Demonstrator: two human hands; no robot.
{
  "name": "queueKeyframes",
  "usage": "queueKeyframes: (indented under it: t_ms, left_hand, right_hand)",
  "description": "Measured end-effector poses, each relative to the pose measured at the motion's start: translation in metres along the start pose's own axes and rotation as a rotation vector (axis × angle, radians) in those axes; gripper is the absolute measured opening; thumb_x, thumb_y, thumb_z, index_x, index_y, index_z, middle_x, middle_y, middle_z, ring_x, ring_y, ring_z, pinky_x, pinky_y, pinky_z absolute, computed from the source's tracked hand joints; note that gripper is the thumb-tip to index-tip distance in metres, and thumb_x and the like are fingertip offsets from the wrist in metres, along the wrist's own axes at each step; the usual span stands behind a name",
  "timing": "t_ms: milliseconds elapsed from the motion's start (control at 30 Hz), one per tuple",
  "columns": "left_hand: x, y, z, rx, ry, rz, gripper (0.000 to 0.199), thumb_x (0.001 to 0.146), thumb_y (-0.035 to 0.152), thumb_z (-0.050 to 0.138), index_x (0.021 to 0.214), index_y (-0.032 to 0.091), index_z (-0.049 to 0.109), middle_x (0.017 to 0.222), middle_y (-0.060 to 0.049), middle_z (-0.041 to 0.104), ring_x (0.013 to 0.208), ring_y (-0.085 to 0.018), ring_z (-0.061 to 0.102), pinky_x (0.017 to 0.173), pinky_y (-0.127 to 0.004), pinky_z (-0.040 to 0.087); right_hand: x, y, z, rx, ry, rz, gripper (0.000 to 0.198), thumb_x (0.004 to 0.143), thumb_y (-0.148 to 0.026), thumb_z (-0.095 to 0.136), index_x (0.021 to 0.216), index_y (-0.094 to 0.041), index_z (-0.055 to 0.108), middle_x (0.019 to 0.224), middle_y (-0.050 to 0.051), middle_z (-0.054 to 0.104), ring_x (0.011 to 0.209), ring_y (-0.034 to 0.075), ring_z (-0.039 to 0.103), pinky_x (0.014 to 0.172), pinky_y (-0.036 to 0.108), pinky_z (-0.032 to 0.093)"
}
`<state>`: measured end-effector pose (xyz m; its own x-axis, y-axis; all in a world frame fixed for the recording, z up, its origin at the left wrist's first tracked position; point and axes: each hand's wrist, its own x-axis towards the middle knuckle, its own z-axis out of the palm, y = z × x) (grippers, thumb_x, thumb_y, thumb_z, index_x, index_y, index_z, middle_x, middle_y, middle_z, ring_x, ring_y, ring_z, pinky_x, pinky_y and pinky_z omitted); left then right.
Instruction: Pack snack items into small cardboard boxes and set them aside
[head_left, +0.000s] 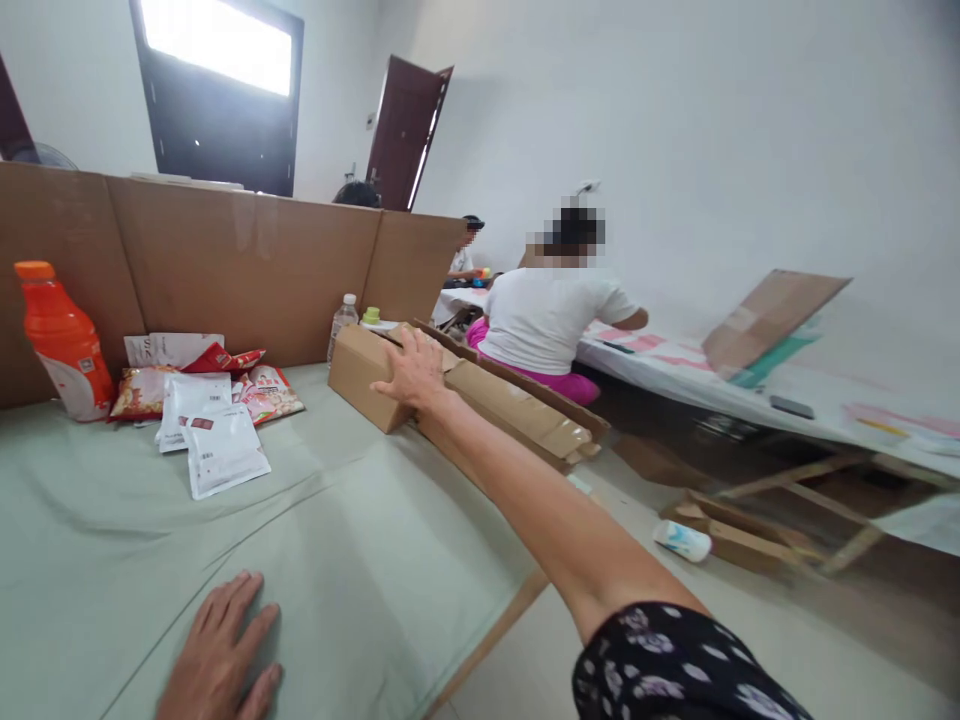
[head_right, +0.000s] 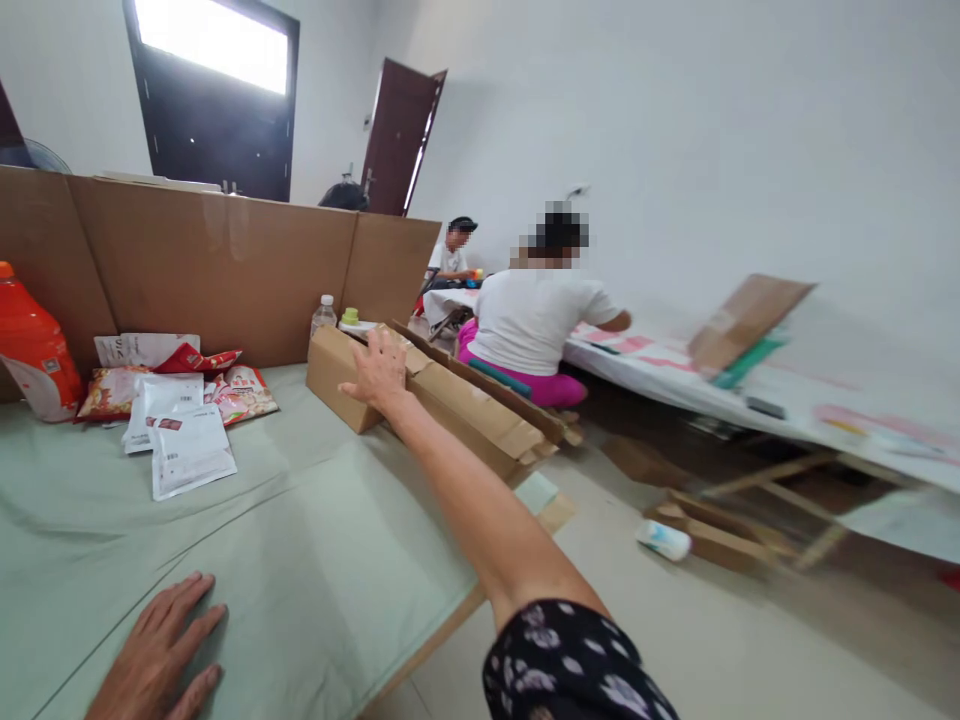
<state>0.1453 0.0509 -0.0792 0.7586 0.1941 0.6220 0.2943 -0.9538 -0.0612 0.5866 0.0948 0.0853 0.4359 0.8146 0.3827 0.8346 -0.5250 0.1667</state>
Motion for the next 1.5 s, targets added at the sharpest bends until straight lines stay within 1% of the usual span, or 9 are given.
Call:
queueKeyframes:
  t_ms: [200,333,667,767,867,933,1033,1133,1500]
  left_hand:
    - [0.004,0.0,0.0,0.026,0.02,0.032,0.032,0.096,0.03,0.053,0.123,0.023,0.069,0.135,-0.012,0.07,0.122,-0.029,0.066,0.095,-0.04,0.061]
    - [0.005,0.001,0.0,0.02,0.012,0.038,0.032,0.093,0.028,0.053,0.119,0.023,0.07,0.134,-0.013,0.07,0.122,-0.029,0.065,0.093,-0.041,0.061]
    - [0.0,0.009,0.0,-0.041,-0.074,-0.029,0.037,0.09,0.023,0.057,0.126,0.022,0.066,0.143,-0.013,0.064,0.131,-0.03,0.06,0.101,-0.046,0.058]
    - [-0.003,0.019,-0.005,-0.132,-0.215,-0.14,0.042,0.089,0.02,0.059,0.13,0.022,0.063,0.149,-0.014,0.06,0.137,-0.033,0.055,0.11,-0.053,0.052]
    - [0.007,0.025,-0.017,-0.209,-0.385,-0.201,0.043,0.087,0.021,0.063,0.129,0.019,0.063,0.148,-0.018,0.06,0.137,-0.037,0.055,0.111,-0.059,0.05]
    - [0.014,0.027,-0.024,-0.223,-0.463,-0.226,0.04,0.088,0.027,0.066,0.127,0.018,0.063,0.147,-0.018,0.06,0.138,-0.037,0.054,0.112,-0.059,0.049]
    - [0.019,0.028,-0.029,-0.198,-0.484,-0.258,0.036,0.09,0.035,0.069,0.123,0.018,0.066,0.147,-0.017,0.06,0.138,-0.035,0.054,0.117,-0.055,0.045]
    - [0.019,0.032,-0.028,-0.167,-0.498,-0.251,0.041,0.092,0.039,0.069,0.126,0.017,0.066,0.148,-0.017,0.059,0.14,-0.035,0.053,0.118,-0.052,0.042]
    - [-0.023,0.09,-0.055,-0.122,-0.561,-0.281,0.061,0.104,0.055,0.048,0.151,0.014,0.049,0.16,-0.023,0.046,0.151,-0.04,0.039,0.122,-0.062,0.026]
  right_hand:
    - [0.042,0.012,0.022,0.02,-0.268,0.02,0.063,0.092,-0.055,0.067,0.148,-0.027,0.054,0.139,0.018,0.062,0.126,0.038,0.057,0.102,0.051,0.044]
    - [0.04,0.008,0.034,0.003,-0.317,0.081,0.059,0.095,-0.041,0.062,0.15,-0.023,0.05,0.14,0.023,0.059,0.129,0.041,0.055,0.1,0.055,0.045]
    - [0.033,0.003,0.027,-0.001,-0.266,0.158,0.064,0.094,-0.045,0.063,0.15,-0.016,0.051,0.138,0.027,0.06,0.129,0.043,0.055,0.101,0.057,0.043]
    - [0.002,0.002,0.025,0.009,-0.041,0.159,0.068,0.099,-0.042,0.052,0.156,-0.007,0.039,0.156,0.036,0.038,0.143,0.047,0.039,0.106,0.062,0.035]
    - [-0.055,-0.015,0.033,0.122,0.267,-0.018,0.054,0.1,-0.037,0.047,0.147,-0.012,0.052,0.165,0.028,0.032,0.151,0.043,0.029,0.112,0.062,0.03]
    - [-0.108,-0.04,0.045,0.211,0.187,-0.196,0.047,0.099,-0.04,0.047,0.139,-0.019,0.061,0.163,0.02,0.041,0.148,0.039,0.036,0.112,0.059,0.034]
    - [-0.194,-0.084,0.067,0.29,-0.126,-0.369,0.05,0.098,-0.044,0.046,0.14,-0.023,0.064,0.156,0.017,0.053,0.14,0.034,0.05,0.11,0.051,0.042]
    - [-0.254,-0.113,0.082,0.322,-0.182,-0.407,0.052,0.102,-0.039,0.038,0.147,-0.023,0.06,0.157,0.014,0.054,0.145,0.033,0.048,0.114,0.051,0.04]
    - [-0.277,-0.114,0.063,0.293,-0.214,-0.332,0.05,0.106,-0.036,0.038,0.149,-0.021,0.056,0.159,0.014,0.051,0.148,0.03,0.045,0.118,0.047,0.039]
